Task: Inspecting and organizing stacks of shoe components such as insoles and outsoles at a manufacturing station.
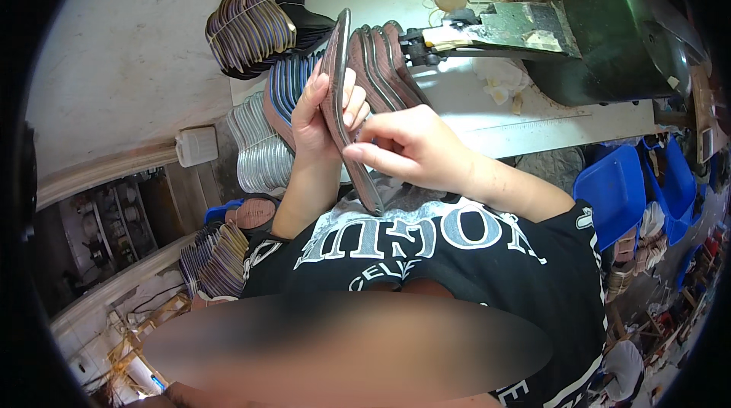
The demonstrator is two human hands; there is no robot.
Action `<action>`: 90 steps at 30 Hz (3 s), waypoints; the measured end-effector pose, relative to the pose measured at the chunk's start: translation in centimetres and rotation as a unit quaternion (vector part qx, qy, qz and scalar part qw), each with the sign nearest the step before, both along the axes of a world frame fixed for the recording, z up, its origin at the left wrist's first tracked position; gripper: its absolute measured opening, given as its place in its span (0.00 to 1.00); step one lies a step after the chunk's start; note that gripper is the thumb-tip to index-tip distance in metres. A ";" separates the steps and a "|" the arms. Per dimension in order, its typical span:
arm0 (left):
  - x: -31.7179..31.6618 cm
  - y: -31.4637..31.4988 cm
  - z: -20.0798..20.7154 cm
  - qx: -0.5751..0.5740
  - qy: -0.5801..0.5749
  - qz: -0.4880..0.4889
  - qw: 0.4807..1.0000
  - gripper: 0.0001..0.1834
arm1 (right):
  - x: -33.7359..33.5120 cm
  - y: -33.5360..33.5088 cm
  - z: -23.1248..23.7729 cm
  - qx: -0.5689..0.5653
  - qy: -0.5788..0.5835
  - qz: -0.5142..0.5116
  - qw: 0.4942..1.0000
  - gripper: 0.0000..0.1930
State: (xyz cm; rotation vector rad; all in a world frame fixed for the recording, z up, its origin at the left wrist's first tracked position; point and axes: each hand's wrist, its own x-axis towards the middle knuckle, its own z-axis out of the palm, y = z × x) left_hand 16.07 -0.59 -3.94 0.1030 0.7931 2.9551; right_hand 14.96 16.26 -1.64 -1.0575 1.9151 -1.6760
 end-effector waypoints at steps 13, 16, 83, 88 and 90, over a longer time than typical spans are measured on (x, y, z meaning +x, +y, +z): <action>4.2 -11.9 -6.3 -0.883 -0.165 0.301 0.319 0.44 | -2.7 -1.6 -8.3 0.371 0.141 -0.126 0.909 0.21; 6.0 -12.7 -7.2 -0.858 -0.316 0.105 0.391 0.43 | -1.5 -1.4 -7.5 0.378 0.127 -0.095 0.912 0.23; -13.7 4.8 -2.4 -0.437 -0.144 0.027 0.887 0.27 | -2.5 5.8 -3.0 -0.223 -0.524 -0.123 0.813 0.17; -16.9 1.7 -3.7 -0.851 -0.072 0.121 0.506 0.41 | -3.7 3.9 -2.9 -0.244 -0.507 -0.169 0.810 0.17; -18.4 0.9 -2.2 -0.792 0.173 0.100 0.577 0.38 | -4.2 3.7 -3.2 -0.242 -0.515 -0.170 0.804 0.18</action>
